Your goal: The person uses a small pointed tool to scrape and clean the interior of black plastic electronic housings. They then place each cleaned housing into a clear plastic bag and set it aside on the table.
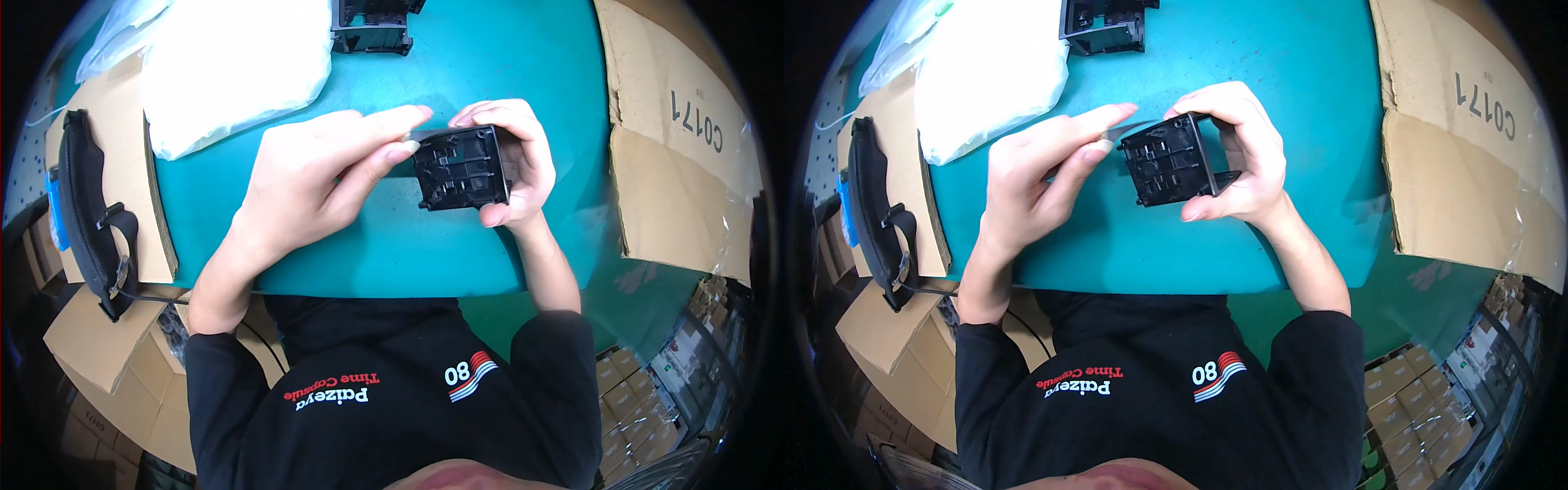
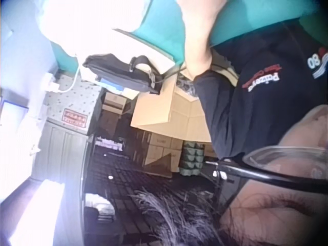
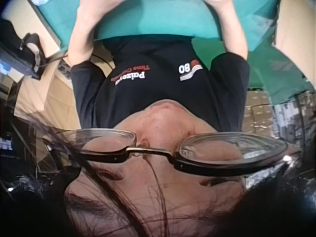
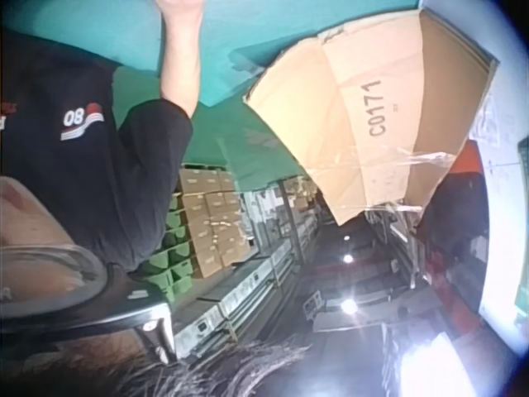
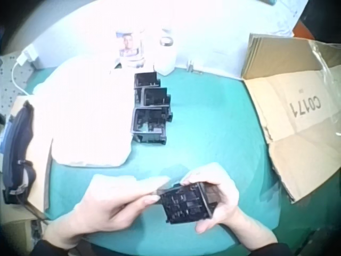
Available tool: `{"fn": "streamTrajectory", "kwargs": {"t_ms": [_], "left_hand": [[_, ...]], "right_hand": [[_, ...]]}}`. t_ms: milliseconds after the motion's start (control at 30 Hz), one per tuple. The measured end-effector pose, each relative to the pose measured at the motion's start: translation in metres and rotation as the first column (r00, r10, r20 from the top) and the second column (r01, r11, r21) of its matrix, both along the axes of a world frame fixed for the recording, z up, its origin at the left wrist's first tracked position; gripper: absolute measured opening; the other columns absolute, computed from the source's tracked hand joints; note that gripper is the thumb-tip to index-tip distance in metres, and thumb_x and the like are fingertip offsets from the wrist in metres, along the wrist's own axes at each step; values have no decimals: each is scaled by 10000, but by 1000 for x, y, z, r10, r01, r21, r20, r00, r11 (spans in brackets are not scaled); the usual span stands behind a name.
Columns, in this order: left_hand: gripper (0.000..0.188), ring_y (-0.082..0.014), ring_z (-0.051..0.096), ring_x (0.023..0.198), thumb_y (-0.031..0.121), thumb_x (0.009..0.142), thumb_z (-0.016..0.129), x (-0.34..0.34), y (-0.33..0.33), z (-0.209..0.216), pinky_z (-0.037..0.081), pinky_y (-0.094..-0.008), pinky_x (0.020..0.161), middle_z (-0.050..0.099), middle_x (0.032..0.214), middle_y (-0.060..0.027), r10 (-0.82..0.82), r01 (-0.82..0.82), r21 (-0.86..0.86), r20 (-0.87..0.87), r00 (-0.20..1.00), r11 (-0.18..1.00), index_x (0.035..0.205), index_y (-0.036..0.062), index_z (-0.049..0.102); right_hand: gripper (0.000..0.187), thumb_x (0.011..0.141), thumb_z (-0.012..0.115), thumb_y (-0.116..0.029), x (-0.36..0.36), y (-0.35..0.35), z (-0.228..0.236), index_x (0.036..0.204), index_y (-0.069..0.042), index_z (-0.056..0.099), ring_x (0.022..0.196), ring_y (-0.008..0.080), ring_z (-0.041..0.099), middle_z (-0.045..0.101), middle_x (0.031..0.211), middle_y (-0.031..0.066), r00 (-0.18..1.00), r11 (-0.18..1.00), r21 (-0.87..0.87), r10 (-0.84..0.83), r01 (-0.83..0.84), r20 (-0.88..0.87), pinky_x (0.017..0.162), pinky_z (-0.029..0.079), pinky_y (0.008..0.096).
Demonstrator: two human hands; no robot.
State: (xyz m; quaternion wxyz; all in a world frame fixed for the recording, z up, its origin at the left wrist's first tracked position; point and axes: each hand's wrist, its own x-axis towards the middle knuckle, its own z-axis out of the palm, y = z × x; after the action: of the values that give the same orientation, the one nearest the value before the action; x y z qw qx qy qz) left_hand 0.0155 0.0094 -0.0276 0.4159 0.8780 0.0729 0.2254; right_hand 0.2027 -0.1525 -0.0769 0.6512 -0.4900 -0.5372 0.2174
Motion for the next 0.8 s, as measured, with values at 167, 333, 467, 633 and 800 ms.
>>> {"fn": "streamTrajectory", "kwargs": {"t_ms": [167,333,467,633,800], "left_hand": [[297,-160,567,580,5,858,726,-5,-1,13,455,-281,537,634,735,-63,74,-65,166,-51,996,984,1154,27,724],[275,-161,553,552,18,836,758,-9,-3,14,431,-285,499,606,714,-63,43,-33,194,-48,998,980,1109,33,733],[253,-168,552,541,30,834,766,-9,-5,14,427,-291,492,591,701,-59,62,-47,188,-72,996,981,1085,36,739],[211,-184,543,522,73,847,765,-9,-4,16,422,-307,483,585,697,-60,70,-49,200,-99,993,978,1057,54,741],[175,-202,531,510,114,864,757,-9,-4,17,418,-320,476,571,690,-57,82,-55,215,-121,989,975,1034,76,744]], "right_hand": [[920,570,904,-609,4,4,4,1150,46,617,964,296,668,677,1047,153,910,971,182,-211,154,358,852,550,389],[959,605,857,-645,7,3,6,1172,70,564,964,308,657,616,1071,176,854,970,193,-223,147,470,840,572,428],[961,633,834,-661,8,2,11,1180,73,543,945,314,657,590,1075,176,782,968,203,-241,149,575,836,586,435],[912,634,859,-627,10,5,11,1171,47,559,928,309,669,596,1065,157,744,962,232,-259,143,616,800,603,416],[853,643,870,-603,7,6,13,1150,21,584,934,301,676,603,1069,140,706,963,228,-262,145,658,778,609,402]]}}
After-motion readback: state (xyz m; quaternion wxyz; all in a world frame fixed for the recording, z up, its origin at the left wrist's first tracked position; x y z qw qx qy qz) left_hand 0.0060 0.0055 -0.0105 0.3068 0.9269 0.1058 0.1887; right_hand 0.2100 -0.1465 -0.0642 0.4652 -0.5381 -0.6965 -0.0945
